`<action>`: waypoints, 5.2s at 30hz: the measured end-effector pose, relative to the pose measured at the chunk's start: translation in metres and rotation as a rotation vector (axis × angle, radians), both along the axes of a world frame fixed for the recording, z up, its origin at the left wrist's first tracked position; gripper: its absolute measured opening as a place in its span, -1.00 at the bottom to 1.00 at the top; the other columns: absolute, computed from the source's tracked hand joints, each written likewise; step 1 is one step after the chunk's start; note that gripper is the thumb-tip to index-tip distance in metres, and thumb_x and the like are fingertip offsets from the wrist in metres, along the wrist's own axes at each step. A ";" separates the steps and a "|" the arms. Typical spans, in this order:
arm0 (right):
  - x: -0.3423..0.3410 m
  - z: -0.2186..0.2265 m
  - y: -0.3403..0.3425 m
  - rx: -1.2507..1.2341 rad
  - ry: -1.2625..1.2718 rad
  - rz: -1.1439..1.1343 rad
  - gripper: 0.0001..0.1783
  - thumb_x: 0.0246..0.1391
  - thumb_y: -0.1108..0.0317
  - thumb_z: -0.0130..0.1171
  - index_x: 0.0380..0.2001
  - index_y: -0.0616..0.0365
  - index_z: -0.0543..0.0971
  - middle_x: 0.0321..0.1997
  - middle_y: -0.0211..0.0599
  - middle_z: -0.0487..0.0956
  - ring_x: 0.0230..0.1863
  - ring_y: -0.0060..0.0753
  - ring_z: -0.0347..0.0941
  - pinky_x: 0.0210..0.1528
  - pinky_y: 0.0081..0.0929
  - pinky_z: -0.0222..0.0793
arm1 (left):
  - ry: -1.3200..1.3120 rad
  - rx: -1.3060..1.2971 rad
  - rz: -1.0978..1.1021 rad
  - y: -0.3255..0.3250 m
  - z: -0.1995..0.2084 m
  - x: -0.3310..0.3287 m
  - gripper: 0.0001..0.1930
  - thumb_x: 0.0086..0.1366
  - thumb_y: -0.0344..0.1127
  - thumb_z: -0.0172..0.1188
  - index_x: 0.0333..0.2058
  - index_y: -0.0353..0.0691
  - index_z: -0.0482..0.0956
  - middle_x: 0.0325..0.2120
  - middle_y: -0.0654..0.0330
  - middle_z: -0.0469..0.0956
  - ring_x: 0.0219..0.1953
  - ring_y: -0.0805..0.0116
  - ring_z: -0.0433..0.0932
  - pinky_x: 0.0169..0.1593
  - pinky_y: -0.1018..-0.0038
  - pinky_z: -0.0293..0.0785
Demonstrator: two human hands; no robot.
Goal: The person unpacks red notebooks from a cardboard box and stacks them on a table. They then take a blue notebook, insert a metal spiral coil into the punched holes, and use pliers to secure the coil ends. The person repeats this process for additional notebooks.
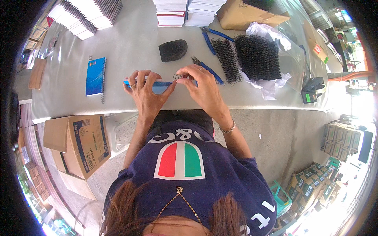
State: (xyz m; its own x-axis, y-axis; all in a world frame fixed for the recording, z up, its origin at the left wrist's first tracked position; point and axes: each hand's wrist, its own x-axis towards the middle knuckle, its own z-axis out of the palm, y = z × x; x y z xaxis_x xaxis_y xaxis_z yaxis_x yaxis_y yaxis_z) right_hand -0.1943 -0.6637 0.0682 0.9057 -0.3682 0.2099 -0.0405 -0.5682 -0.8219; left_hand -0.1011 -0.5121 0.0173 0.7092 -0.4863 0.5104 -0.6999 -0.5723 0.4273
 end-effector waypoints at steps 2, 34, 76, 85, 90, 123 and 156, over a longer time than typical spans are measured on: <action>0.001 -0.004 0.000 -0.053 -0.024 0.001 -0.81 0.01 0.47 0.31 -0.27 0.25 0.60 -0.33 -0.28 0.59 -0.34 -0.45 0.52 -0.22 -0.49 0.42 | 0.000 0.007 -0.005 0.000 0.000 0.000 -0.57 -0.12 0.16 0.50 -0.43 0.04 0.57 -0.25 0.38 0.40 0.07 0.20 0.27 0.15 -0.11 -0.12; 0.006 -0.006 0.011 -0.350 0.008 0.070 -0.79 0.14 0.32 0.16 -0.17 0.12 0.50 -0.22 -0.28 0.54 -0.13 -0.12 0.46 -0.09 -0.20 0.27 | 0.166 0.016 -0.075 0.014 0.025 0.006 -0.71 0.16 -0.19 0.34 -0.14 -0.01 0.54 -0.17 0.33 0.45 0.00 0.22 0.34 0.08 0.15 0.04; 0.060 0.001 -0.030 -0.068 0.230 0.043 -0.47 -0.02 0.31 0.34 0.08 0.01 0.51 0.14 -0.20 0.44 0.08 -0.10 0.35 0.13 -0.15 0.24 | -0.221 0.028 -0.251 0.058 0.014 0.047 -0.80 0.01 -0.30 0.30 -0.38 0.25 0.62 -0.40 0.45 0.32 -0.27 0.43 0.40 0.24 -0.14 0.23; 0.028 0.029 -0.012 -0.006 0.362 0.297 -0.70 0.12 0.23 0.23 -0.11 0.10 0.57 -0.12 -0.29 0.61 -0.12 -0.26 0.52 0.01 -0.24 0.28 | -0.176 0.021 -0.205 0.049 0.011 0.048 -0.71 -0.03 -0.40 0.36 -0.32 0.20 0.63 -0.40 0.43 0.31 -0.30 0.43 0.41 0.23 -0.09 0.18; 0.026 0.017 -0.007 -0.066 0.214 0.231 -0.81 0.15 0.31 0.18 -0.19 0.12 0.54 -0.24 -0.33 0.59 -0.22 -0.26 0.51 -0.05 -0.32 0.28 | -0.139 0.005 -0.165 0.052 0.007 0.049 -0.67 -0.08 -0.43 0.39 -0.31 0.16 0.66 -0.36 0.44 0.36 -0.26 0.43 0.40 0.23 -0.05 0.15; -0.036 0.016 0.035 -0.142 -0.197 0.104 -0.80 0.16 0.44 0.09 -0.13 0.16 0.45 -0.17 -0.15 0.49 -0.07 -0.04 0.44 -0.03 -0.19 0.34 | -0.191 -0.093 -0.145 0.052 0.020 0.000 -0.73 -0.01 -0.43 0.42 -0.30 -0.01 0.61 -0.29 0.29 0.43 -0.13 0.26 0.41 0.21 0.06 0.12; -0.024 -0.008 0.035 -0.120 -0.274 0.128 -0.76 0.08 0.52 0.14 -0.16 0.22 0.42 -0.12 -0.16 0.40 -0.03 -0.12 0.37 0.04 -0.26 0.25 | -0.154 -0.081 -0.180 0.046 0.015 0.012 -0.85 0.10 -0.40 0.35 -0.32 -0.14 0.61 -0.30 0.20 0.51 -0.11 0.17 0.43 0.01 0.15 0.20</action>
State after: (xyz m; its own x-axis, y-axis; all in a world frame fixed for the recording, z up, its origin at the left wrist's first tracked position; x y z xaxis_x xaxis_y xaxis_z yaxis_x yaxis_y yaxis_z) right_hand -0.2187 -0.6287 0.0607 0.8470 -0.2128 0.4871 0.2511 -0.6476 -0.7194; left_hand -0.0887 -0.4662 0.0323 0.5261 -0.5508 0.6479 -0.8477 -0.4011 0.3472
